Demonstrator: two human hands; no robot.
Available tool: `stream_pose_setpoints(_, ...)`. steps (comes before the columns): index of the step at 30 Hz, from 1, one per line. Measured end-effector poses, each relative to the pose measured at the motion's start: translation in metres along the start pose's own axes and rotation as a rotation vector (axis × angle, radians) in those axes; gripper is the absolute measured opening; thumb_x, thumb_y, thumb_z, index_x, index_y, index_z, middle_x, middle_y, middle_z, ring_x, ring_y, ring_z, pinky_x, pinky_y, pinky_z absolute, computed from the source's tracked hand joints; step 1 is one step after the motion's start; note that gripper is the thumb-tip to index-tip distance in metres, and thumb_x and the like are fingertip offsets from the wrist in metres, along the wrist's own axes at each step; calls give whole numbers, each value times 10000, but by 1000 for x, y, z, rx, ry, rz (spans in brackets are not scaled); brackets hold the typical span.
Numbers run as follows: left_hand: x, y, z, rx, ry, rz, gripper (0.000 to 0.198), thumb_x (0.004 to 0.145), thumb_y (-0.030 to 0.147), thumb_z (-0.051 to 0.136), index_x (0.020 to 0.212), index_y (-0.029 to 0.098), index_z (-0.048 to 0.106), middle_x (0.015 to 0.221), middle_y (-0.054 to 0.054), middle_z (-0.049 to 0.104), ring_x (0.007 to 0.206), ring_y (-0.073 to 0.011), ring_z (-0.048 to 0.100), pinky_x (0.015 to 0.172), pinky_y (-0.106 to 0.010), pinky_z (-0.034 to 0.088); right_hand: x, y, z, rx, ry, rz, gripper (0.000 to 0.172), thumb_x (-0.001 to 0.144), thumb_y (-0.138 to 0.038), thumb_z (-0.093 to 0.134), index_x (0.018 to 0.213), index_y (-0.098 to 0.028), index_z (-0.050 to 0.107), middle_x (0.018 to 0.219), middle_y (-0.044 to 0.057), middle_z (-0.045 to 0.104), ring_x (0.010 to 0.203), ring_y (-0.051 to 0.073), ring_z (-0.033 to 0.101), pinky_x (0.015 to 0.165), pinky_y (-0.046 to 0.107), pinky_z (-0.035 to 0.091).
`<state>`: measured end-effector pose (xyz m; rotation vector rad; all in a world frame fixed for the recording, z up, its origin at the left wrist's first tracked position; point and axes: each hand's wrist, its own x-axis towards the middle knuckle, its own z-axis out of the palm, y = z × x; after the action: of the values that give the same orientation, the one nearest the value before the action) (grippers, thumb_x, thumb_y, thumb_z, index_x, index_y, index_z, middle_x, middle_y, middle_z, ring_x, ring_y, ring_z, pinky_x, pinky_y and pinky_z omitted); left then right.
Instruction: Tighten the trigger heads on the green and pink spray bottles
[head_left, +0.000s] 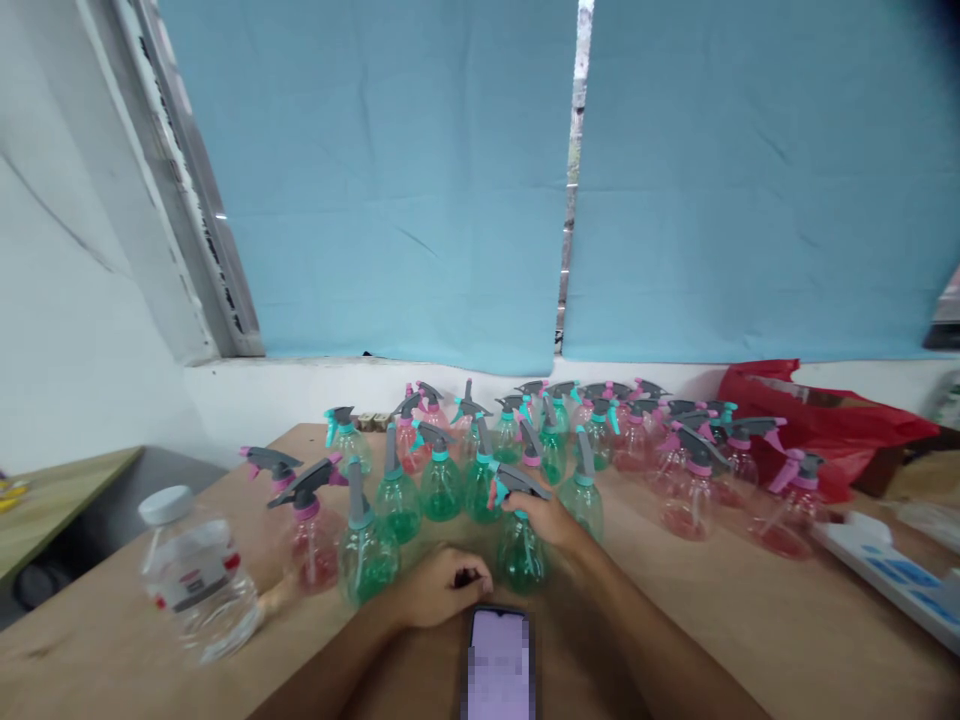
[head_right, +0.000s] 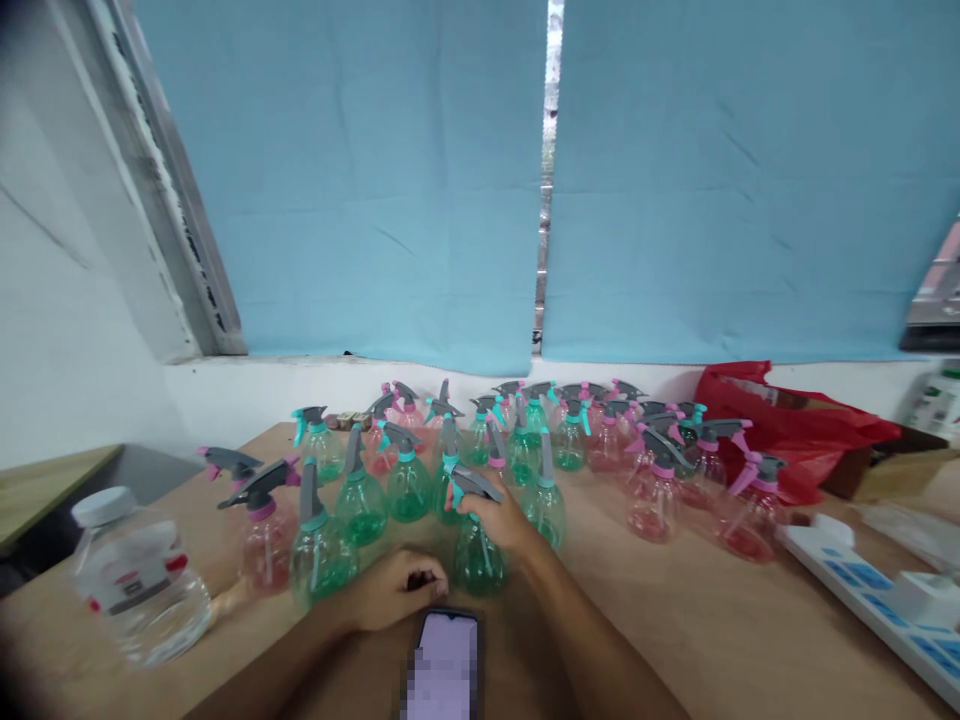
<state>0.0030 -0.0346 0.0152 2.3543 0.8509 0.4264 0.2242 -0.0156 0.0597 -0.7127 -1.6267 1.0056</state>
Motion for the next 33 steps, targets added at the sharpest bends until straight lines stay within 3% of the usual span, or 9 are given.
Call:
stream_pose_setpoints(5, 1, -4, 1, 11, 6, 9, 269, 971, 326, 564, 894, 160, 762, 737, -10, 702, 631, -124, 566, 587, -205, 381, 1, 9, -1, -22, -22, -12, 295, 696, -204, 558, 911, -235, 757, 739, -10, 635, 711, 173, 559, 731, 303, 431)
stream_pose_setpoints(11, 0, -6, 0, 58, -22, 28, 305, 993, 376, 547, 927, 177, 768, 740, -10, 702, 640, -133, 576, 593, -208, 393, 2, 18, 0, 19, -7, -25, 324, 693, -197, 541, 929, -242, 758, 695, -17, 633, 690, 176, 569, 721, 305, 452)
stream_pose_setpoints(19, 0, -5, 0, 65, -21, 22, 279, 992, 360, 553, 933, 188, 764, 741, -1, 697, 633, -130, 567, 581, -211, 377, -3, 10, 6, 7, 69, 45, 156, 654, -220, 551, 705, -223, 698, 718, 13, 677, 760, 205, 604, 750, 331, 460)
stream_pose_setpoints(27, 1, -2, 0, 64, -15, 17, 256, 969, 321, 560, 906, 184, 766, 713, 4, 686, 613, -123, 552, 585, -209, 371, 1, 14, 9, 45, -3, -2, 299, 717, -202, 555, 935, -248, 754, 740, -3, 679, 718, 192, 621, 752, 330, 490)
stream_pose_setpoints(33, 1, -4, 1, 42, -15, 2, 300, 974, 378, 550, 904, 173, 758, 714, -6, 676, 628, -133, 554, 577, -208, 372, 0, 14, 12, 106, 56, 39, 121, 678, -227, 588, 720, -229, 702, 706, 5, 660, 692, 191, 613, 676, 320, 495)
